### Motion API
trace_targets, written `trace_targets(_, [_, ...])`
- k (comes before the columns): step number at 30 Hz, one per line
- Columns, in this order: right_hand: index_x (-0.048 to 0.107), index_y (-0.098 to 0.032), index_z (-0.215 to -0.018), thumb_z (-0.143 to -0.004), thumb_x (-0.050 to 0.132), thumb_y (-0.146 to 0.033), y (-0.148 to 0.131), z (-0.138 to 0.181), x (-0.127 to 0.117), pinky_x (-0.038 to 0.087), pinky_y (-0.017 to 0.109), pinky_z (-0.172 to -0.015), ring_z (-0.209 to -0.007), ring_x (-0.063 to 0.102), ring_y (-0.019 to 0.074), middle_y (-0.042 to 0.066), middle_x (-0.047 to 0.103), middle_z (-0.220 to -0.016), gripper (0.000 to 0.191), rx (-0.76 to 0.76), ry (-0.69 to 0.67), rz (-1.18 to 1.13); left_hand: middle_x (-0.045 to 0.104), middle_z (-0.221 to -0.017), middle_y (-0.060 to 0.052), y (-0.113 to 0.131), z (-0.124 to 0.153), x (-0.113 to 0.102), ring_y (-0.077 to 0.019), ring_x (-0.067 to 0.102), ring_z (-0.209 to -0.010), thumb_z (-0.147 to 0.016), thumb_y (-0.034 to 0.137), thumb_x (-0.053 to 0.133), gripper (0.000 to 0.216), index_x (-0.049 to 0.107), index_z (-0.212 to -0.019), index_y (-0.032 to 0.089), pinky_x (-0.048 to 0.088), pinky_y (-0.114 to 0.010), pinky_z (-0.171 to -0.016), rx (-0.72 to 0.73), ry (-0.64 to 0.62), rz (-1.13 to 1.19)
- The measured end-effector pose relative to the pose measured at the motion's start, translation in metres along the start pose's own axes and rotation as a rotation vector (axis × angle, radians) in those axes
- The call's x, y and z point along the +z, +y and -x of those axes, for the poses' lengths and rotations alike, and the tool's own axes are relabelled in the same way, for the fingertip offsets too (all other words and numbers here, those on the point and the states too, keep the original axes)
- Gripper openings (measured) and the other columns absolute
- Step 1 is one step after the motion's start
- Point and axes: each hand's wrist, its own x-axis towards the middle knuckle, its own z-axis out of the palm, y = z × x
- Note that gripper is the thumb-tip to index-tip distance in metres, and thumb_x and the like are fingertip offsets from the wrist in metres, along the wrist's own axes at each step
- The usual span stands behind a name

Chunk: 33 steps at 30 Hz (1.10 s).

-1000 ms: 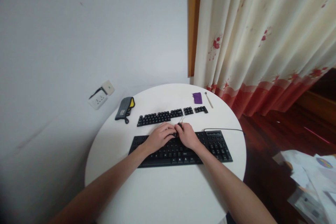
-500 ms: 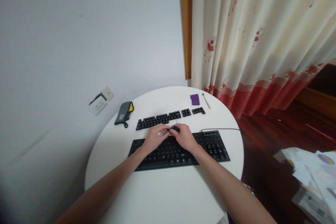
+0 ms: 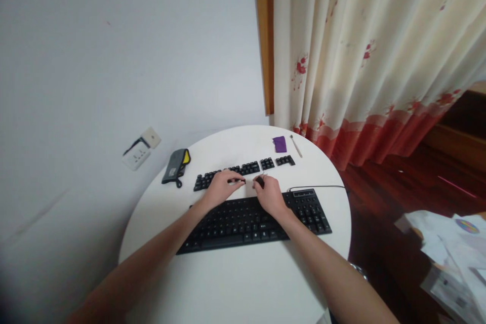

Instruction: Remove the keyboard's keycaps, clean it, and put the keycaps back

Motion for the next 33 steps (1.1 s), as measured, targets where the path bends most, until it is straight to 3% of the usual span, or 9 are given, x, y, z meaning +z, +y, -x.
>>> trace_targets(3, [0.067,-0.016,-0.083,-0.083,0.053,-0.023,0.011,-0.009,-0.007,0.047,0.028,-0.066,-0.067,0.064,0.0188,0.005,0.071,-0.072,0.016,0.059,0.095,-0.008,0.075,-0.086,-0.002,-0.009,-0.015,0.007,-0.02,0.059,-0.082,-0.08,0.028,0.071,0.008,0.076,-0.085,0.024,0.045,-0.033,-0.077,-0.003,-0.036,-0.143])
trace_targets(7, [0.066,-0.016,-0.082,-0.083,0.052,-0.027,0.017,-0.013,-0.01,0.046,0.028,-0.064,-0.064,0.064,0.0184,0.006,0.071,-0.072,0.018,0.067,0.119,-0.02,0.074,-0.084,-0.002,-0.02,-0.018,0.023,-0.0215,0.056,-0.085,-0.079,0.028,0.073,0.005,0.076,-0.082,0.024,0.042,-0.036,-0.081,0.012,-0.068,-0.227])
trace_targets(14, [0.064,-0.016,-0.085,-0.084,0.051,-0.031,0.006,-0.009,-0.011,0.047,0.028,-0.061,-0.06,0.062,0.0173,0.006,0.07,-0.074,0.019,0.067,0.103,-0.082,0.065,-0.097,-0.004,-0.03,-0.01,0.032,-0.0234,0.051,-0.094,-0.077,0.025,0.073,0.002,0.073,-0.078,0.023,0.04,-0.04,-0.086,-0.01,0.041,-0.264])
trace_targets(21, [0.063,-0.015,-0.086,-0.084,0.053,-0.032,0.004,-0.009,-0.013,0.047,0.027,-0.059,-0.059,0.06,0.0162,0.006,0.07,-0.073,0.02,0.07,0.098,-0.112,0.054,-0.109,-0.005,-0.029,-0.011,0.034,-0.0267,0.045,-0.105,-0.071,0.025,0.076,0.036,0.064,-0.104,0.024,0.037,-0.043,-0.096,-0.104,0.115,-0.285])
trace_targets(26, [0.064,-0.015,-0.084,-0.089,0.049,-0.041,0.006,-0.01,-0.011,0.046,0.026,-0.057,-0.059,0.059,0.0154,0.006,0.069,-0.072,0.031,0.063,0.069,-0.144,0.052,-0.114,-0.006,-0.031,-0.01,0.035,-0.0278,0.044,-0.108,-0.073,0.026,0.074,0.04,0.061,-0.111,0.025,0.036,-0.043,-0.095,-0.141,0.106,-0.309])
trace_targets(33, [0.065,-0.014,-0.095,-0.093,0.041,-0.05,-0.004,-0.008,-0.016,0.046,0.025,-0.055,-0.063,0.057,0.0148,0.005,0.065,-0.078,0.043,0.011,0.014,-0.229,0.053,-0.113,-0.006,-0.029,-0.009,0.035,-0.0291,0.044,-0.107,-0.074,0.029,0.073,0.042,0.061,-0.113,0.026,0.037,-0.043,-0.093,-0.165,0.099,-0.357])
